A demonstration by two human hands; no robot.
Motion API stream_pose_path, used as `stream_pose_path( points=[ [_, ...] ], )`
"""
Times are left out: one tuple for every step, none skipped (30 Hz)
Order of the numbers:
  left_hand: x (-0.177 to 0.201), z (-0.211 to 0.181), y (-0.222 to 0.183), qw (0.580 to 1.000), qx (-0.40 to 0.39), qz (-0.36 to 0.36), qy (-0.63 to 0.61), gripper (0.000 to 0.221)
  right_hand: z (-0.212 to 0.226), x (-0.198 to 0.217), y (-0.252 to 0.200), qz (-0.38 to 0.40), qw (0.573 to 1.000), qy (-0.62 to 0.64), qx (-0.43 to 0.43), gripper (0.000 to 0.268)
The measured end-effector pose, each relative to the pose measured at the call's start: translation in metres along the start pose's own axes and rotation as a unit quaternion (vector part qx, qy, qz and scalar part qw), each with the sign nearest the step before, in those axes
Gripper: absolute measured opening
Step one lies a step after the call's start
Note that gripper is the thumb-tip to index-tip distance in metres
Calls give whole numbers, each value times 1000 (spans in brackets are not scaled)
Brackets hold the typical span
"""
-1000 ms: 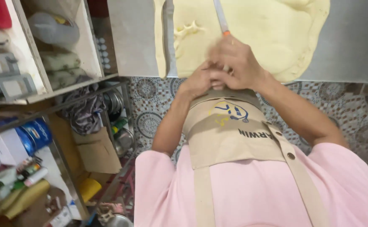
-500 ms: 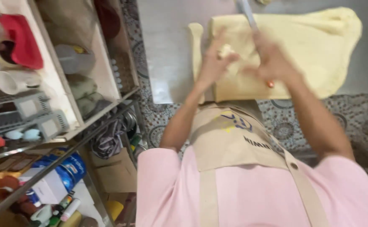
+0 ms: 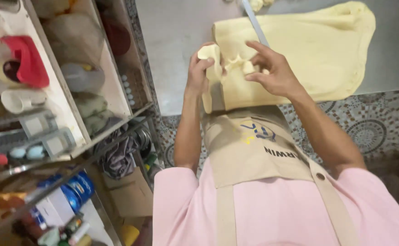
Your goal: Cutting dough into strips and rolling them into small balls on a work surface
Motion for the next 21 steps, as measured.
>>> stream_pose_path(
  points=[
    [-31, -26, -32, 972, 51, 106, -205, 51, 17, -1, -6, 69, 991, 33, 107, 85],
    [-57, -56, -49, 974, 45, 99, -200, 51, 34, 3, -17, 77, 990, 37, 114, 85],
    [-89, -89, -61, 978, -44, 201, -22, 56, 55, 11, -27, 110, 972, 32, 203, 76],
    [-124, -120, -76, 934, -126, 292, 160, 62, 76, 21, -40, 142, 946, 28, 291, 69],
    [-146, -137, -86, 934, -128, 289, 166, 62, 92, 35, -53, 145, 943, 29, 297, 69],
    [-169, -153, -96, 913, -141, 296, 244, 66, 108, 51, -66, 122, 936, -17, 329, 57],
    [-194, -168, -103, 884, -151, 307, 319, 71, 122, 68, -81, 93, 927, -65, 357, 47],
    [-218, -169, -110, 881, -151, 310, 324, 71, 125, 84, -98, 89, 926, -64, 361, 47],
    [-242, -171, -113, 896, -116, 319, 285, 76, 128, 103, -112, 65, 922, -74, 374, 41],
    [-265, -175, -115, 909, -80, 327, 246, 83, 132, 121, -125, 41, 918, -84, 387, 40],
    [-276, -159, -116, 906, -79, 333, 248, 83, 111, 128, -126, 34, 918, -85, 386, 40],
    [-284, -146, -116, 877, -143, 292, 355, 75, 89, 136, -124, 9, 933, -60, 355, 31],
    [-293, -133, -113, 831, -210, 248, 453, 68, 67, 147, -121, -18, 945, -37, 324, 29],
    [-298, -108, -100, 827, -215, 256, 452, 68, 47, 151, -115, -27, 944, -42, 326, 29],
    [-298, -79, -93, 835, -194, 194, 476, 51, 23, 150, -111, -45, 950, -70, 302, 33],
    [-295, -50, -85, 839, -172, 131, 499, 36, -1, 146, -106, -63, 954, -98, 277, 37],
    [-294, -30, -77, 839, -173, 136, 498, 36, -15, 150, -107, -67, 954, -101, 276, 37],
    [-290, -9, -68, 895, -94, 163, 404, 28, -27, 153, -107, -103, 938, -158, 292, 33],
    [-284, 15, -65, 936, -7, 185, 299, 24, -41, 151, -110, -133, 920, -212, 301, 29],
    [-283, 25, -64, 937, -1, 186, 294, 24, -38, 150, -113, -132, 922, -213, 294, 29],
    [-284, 35, -58, 964, 43, 220, 140, 30, -31, 151, -112, -115, 919, -229, 300, 22]
  ],
)
Point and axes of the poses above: each hand's wrist, its own y-axis towards the middle knuckle, its own x-axis out of the back of the hand, z = x × y, the point moved 2 cm from there along y, towards the middle knuckle, and after that the axes turned 5 degrees about z, right-handed, at the moved point
